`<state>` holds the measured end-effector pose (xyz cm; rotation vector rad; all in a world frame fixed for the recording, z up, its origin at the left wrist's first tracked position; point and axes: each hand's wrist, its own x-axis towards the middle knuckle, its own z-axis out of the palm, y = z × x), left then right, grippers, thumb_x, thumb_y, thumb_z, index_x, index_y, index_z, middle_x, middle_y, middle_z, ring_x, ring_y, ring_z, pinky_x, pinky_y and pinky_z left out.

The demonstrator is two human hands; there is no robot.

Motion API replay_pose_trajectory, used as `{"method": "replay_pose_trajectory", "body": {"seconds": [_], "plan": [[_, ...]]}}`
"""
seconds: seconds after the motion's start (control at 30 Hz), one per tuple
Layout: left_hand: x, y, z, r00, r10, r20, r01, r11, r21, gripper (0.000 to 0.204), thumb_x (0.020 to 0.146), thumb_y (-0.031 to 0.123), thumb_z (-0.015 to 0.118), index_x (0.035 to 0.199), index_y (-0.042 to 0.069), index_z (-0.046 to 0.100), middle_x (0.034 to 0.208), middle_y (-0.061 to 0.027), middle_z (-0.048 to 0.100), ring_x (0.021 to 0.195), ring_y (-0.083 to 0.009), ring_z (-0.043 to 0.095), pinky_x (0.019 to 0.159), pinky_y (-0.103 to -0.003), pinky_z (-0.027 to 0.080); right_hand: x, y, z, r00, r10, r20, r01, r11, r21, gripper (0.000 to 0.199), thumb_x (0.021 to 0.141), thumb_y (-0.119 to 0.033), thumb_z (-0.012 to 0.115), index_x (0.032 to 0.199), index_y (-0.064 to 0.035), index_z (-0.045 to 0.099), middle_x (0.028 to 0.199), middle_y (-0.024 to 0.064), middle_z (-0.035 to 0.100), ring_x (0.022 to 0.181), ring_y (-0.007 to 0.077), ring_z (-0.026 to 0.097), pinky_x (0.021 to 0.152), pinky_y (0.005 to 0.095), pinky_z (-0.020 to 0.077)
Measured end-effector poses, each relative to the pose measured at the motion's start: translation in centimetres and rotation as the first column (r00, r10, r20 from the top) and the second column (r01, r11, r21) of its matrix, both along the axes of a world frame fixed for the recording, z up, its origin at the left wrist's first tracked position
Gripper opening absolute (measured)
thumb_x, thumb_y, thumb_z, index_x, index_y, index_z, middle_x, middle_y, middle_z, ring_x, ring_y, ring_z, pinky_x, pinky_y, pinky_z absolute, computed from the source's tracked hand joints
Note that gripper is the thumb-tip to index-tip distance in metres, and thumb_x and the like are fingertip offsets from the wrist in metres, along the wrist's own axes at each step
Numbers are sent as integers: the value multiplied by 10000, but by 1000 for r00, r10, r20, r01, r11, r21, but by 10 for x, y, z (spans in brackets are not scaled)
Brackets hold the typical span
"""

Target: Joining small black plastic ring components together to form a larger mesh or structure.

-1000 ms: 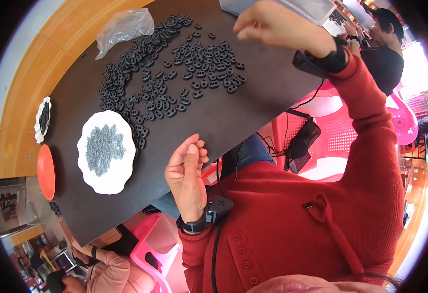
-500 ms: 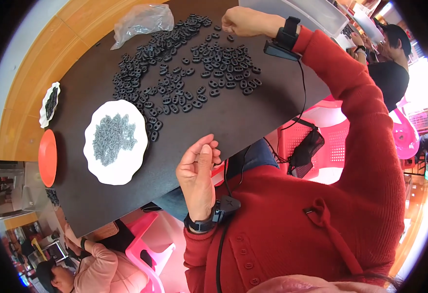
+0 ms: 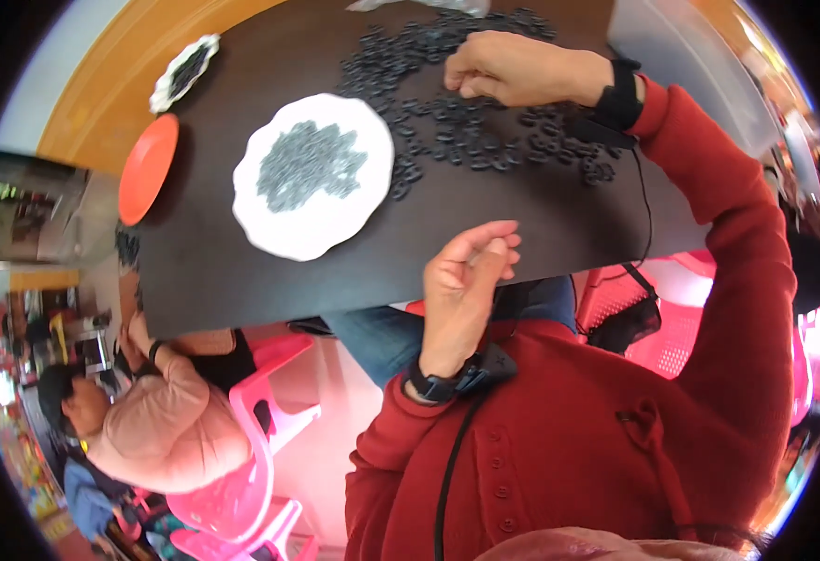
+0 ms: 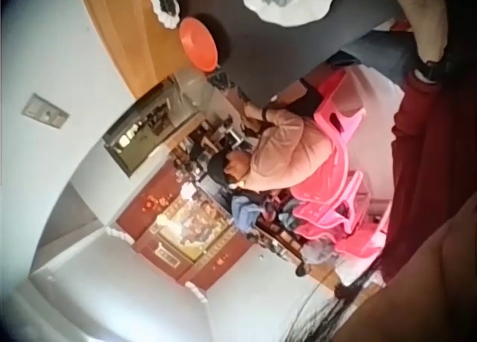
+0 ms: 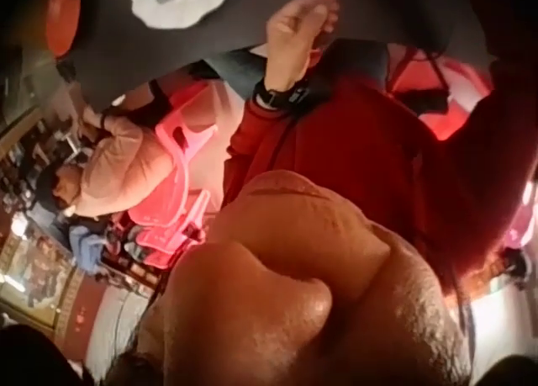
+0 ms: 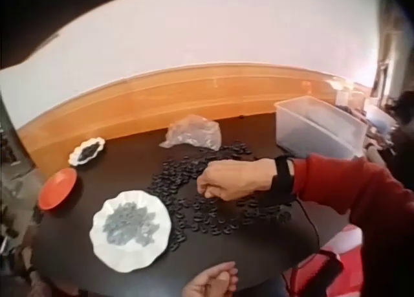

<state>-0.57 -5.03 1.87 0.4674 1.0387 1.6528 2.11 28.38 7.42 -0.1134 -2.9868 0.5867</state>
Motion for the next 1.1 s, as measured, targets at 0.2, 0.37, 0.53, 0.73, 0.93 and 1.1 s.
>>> {"method": "replay_pose_trajectory", "body": {"seconds": [0.2,0.37,0.53,0.73,0.93,1.1], "plan": [[-16,-53,-3,1000,-6,14,6,998,62,289,1130,112,653,1362,-35,744,1159,-70,785,955,-89,698,828,-250,566,-74,-77,21,982,180,-51,-180,984,4,156,1000,-85,743,1100,33,726,993,179,748,957,361,727,870,451,567],[-11,-95,8,998,47,32,-51,987,153,248,1114,83,645,1312,-11,761,1108,-47,774,932,-80,693,800,-244,564,-115,-180,49,990,127,62,-128,992,20,258,903,-126,839,1098,23,760,941,162,709,893,324,692,821,424,553],[-12,-126,12,993,112,-32,-106,983,147,230,1098,48,622,1266,-27,759,1070,-50,765,915,-86,690,798,-255,574,-153,-245,50,975,214,56,-218,974,67,239,896,-122,831,1075,18,756,924,173,702,887,341,686,819,441,549],[-10,-149,5,998,66,13,-67,968,241,205,1086,77,636,1198,-45,757,1021,-49,754,897,-84,693,770,-259,580,-158,-254,29,978,188,90,-199,971,130,211,886,-116,817,1041,12,751,899,188,692,877,367,678,815,466,542],[-12,-157,0,995,98,11,-97,959,267,198,1087,83,640,1176,-53,753,1009,-46,756,889,-80,694,754,-250,575,-162,-264,26,982,161,101,-173,977,122,174,886,-107,798,995,14,735,843,183,676,820,344,663,772,461,525],[-10,-163,-7,997,66,39,-74,967,242,199,1084,81,638,1178,-48,756,1003,-45,757,896,-84,701,769,-253,581,-163,-259,22,986,158,56,-158,987,3,139,899,-93,767,922,27,702,734,149,646,688,255,636,668,415,494]]}}
